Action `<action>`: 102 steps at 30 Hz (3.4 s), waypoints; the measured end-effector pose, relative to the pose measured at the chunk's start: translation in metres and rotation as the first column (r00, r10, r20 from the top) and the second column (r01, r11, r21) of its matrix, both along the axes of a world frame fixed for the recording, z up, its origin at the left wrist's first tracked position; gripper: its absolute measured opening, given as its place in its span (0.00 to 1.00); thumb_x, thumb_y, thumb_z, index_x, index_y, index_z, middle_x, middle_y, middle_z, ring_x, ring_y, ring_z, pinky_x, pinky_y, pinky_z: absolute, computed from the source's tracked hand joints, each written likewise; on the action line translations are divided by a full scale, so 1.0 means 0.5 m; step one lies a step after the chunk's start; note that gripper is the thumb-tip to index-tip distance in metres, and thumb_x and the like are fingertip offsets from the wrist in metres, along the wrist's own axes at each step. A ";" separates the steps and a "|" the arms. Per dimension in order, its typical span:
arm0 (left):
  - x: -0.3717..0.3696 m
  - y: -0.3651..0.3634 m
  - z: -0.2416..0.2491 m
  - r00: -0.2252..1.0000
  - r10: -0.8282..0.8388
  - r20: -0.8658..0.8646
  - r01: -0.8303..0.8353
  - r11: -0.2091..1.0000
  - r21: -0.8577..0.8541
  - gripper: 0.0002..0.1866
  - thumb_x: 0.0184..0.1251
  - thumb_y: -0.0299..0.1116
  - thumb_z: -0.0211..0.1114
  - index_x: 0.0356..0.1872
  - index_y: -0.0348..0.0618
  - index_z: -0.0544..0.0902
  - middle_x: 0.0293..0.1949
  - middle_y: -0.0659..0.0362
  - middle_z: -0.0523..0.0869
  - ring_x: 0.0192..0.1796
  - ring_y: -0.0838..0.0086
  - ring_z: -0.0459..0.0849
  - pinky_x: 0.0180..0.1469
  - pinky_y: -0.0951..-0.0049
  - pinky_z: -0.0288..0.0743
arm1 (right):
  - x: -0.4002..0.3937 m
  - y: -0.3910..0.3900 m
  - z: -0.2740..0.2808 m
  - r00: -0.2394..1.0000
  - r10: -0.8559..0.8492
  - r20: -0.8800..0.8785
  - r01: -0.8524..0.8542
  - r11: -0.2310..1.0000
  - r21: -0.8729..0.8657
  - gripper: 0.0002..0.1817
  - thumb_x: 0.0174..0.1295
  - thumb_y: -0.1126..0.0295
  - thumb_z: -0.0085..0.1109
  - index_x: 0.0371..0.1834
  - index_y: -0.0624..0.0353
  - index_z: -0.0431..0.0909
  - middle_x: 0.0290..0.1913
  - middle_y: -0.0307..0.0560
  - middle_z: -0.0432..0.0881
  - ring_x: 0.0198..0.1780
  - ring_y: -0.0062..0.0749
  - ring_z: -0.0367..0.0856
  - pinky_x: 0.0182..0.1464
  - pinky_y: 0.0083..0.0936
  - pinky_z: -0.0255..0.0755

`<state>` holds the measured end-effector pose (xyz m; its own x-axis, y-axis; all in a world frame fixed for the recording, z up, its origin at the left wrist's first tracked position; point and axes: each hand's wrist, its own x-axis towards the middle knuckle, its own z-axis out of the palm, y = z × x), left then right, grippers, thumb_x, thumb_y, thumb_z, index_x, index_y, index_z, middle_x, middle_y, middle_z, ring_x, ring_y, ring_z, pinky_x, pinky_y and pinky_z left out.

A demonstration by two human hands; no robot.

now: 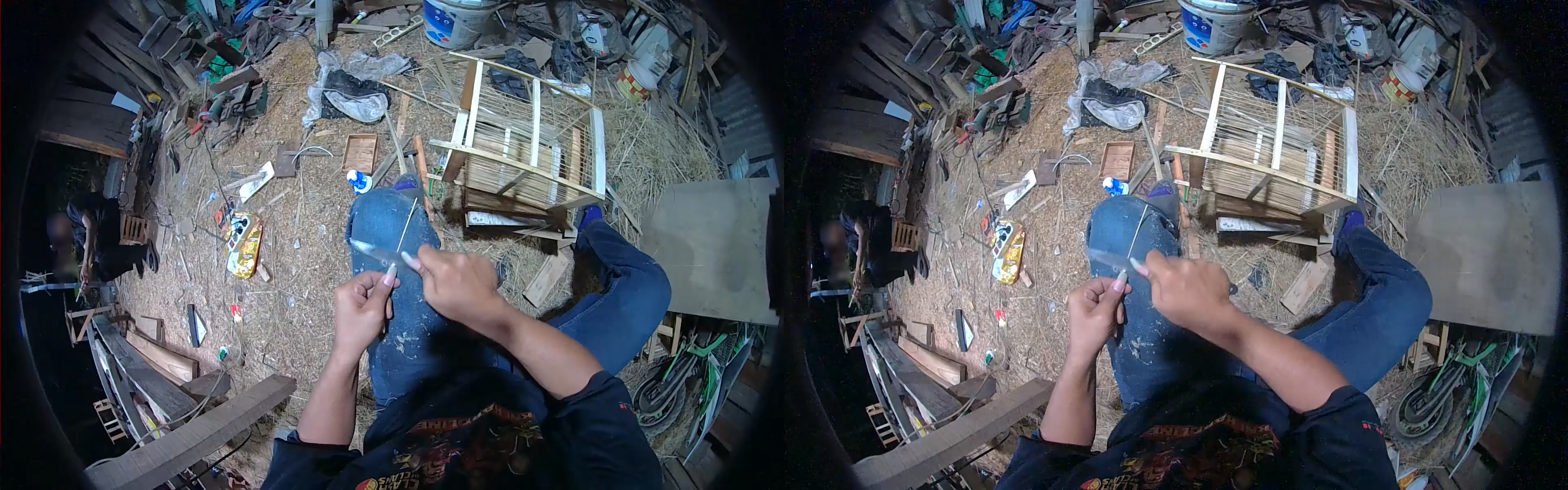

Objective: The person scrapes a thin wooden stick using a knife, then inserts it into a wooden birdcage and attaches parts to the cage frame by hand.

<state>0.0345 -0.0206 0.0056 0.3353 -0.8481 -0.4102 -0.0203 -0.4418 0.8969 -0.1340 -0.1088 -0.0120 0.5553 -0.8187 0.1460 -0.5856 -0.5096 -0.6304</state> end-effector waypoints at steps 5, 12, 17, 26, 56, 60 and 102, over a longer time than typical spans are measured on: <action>-0.003 0.002 0.004 1.000 0.010 0.005 -0.010 1.000 -0.002 0.13 0.81 0.34 0.65 0.38 0.33 0.87 0.17 0.65 0.79 0.17 0.87 0.70 0.20 0.80 0.59 | 0.005 0.011 -0.003 0.999 0.028 -0.031 -0.028 1.000 -0.001 0.07 0.68 0.67 0.59 0.32 0.53 0.77 0.25 0.51 0.85 0.24 0.53 0.86 0.23 0.51 0.75; 0.001 0.005 0.001 1.000 0.000 0.016 0.000 1.000 -0.009 0.14 0.81 0.35 0.65 0.39 0.34 0.88 0.17 0.65 0.79 0.16 0.87 0.70 0.19 0.80 0.59 | -0.001 -0.006 -0.002 0.999 0.032 -0.007 -0.032 0.998 -0.046 0.03 0.67 0.69 0.56 0.37 0.53 0.78 0.23 0.50 0.86 0.22 0.49 0.87 0.21 0.48 0.78; 0.002 0.004 -0.005 1.000 0.001 0.016 -0.001 1.000 -0.007 0.16 0.81 0.38 0.65 0.38 0.35 0.89 0.16 0.64 0.80 0.14 0.86 0.70 0.17 0.80 0.58 | -0.002 -0.004 0.011 0.998 0.055 0.003 -0.055 0.998 -0.018 0.04 0.69 0.69 0.55 0.37 0.55 0.78 0.24 0.51 0.86 0.23 0.50 0.87 0.21 0.47 0.78; 0.008 -0.004 0.016 0.999 -0.019 -0.049 0.020 0.999 0.026 0.17 0.82 0.41 0.63 0.43 0.34 0.89 0.17 0.65 0.79 0.13 0.85 0.69 0.17 0.81 0.60 | -0.001 0.001 0.004 0.998 0.016 0.060 -0.027 0.983 0.183 0.15 0.76 0.60 0.55 0.33 0.59 0.78 0.26 0.51 0.87 0.27 0.50 0.88 0.30 0.47 0.78; -0.149 -0.081 0.028 0.980 -0.022 -0.196 -0.022 0.976 -0.216 0.09 0.81 0.34 0.64 0.39 0.40 0.80 0.28 0.61 0.84 0.25 0.79 0.83 0.30 0.78 0.78 | -0.113 -0.068 -0.003 0.646 -0.402 0.649 -0.183 0.744 0.643 0.10 0.74 0.68 0.67 0.46 0.66 0.86 0.34 0.31 0.83 0.33 0.10 0.74 0.36 0.16 0.71; -0.171 -0.088 0.030 0.958 -0.060 -0.281 -0.004 0.975 -0.222 0.12 0.83 0.36 0.60 0.37 0.41 0.78 0.27 0.62 0.81 0.24 0.79 0.81 0.29 0.77 0.78 | -0.150 -0.079 -0.005 0.574 -0.496 0.652 -0.194 0.691 0.697 0.08 0.74 0.68 0.66 0.41 0.63 0.85 0.30 0.29 0.81 0.30 0.09 0.72 0.33 0.15 0.68; -0.305 -0.141 0.023 0.944 -0.328 0.034 0.327 0.915 -0.238 0.07 0.71 0.27 0.75 0.39 0.32 0.88 0.26 0.66 0.84 0.27 0.88 0.76 0.29 0.83 0.67 | -0.311 -0.093 -0.011 0.407 -0.609 0.681 0.177 0.784 0.595 0.10 0.68 0.66 0.74 0.38 0.61 0.84 0.30 0.32 0.82 0.32 0.12 0.75 0.35 0.15 0.68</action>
<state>-0.1180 -0.0909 0.0173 0.0200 -0.9826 -0.1849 -0.1215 -0.1859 0.9750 -0.2894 -0.1555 -0.0176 -0.0499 -0.9977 -0.0465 0.2364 0.0334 -0.9711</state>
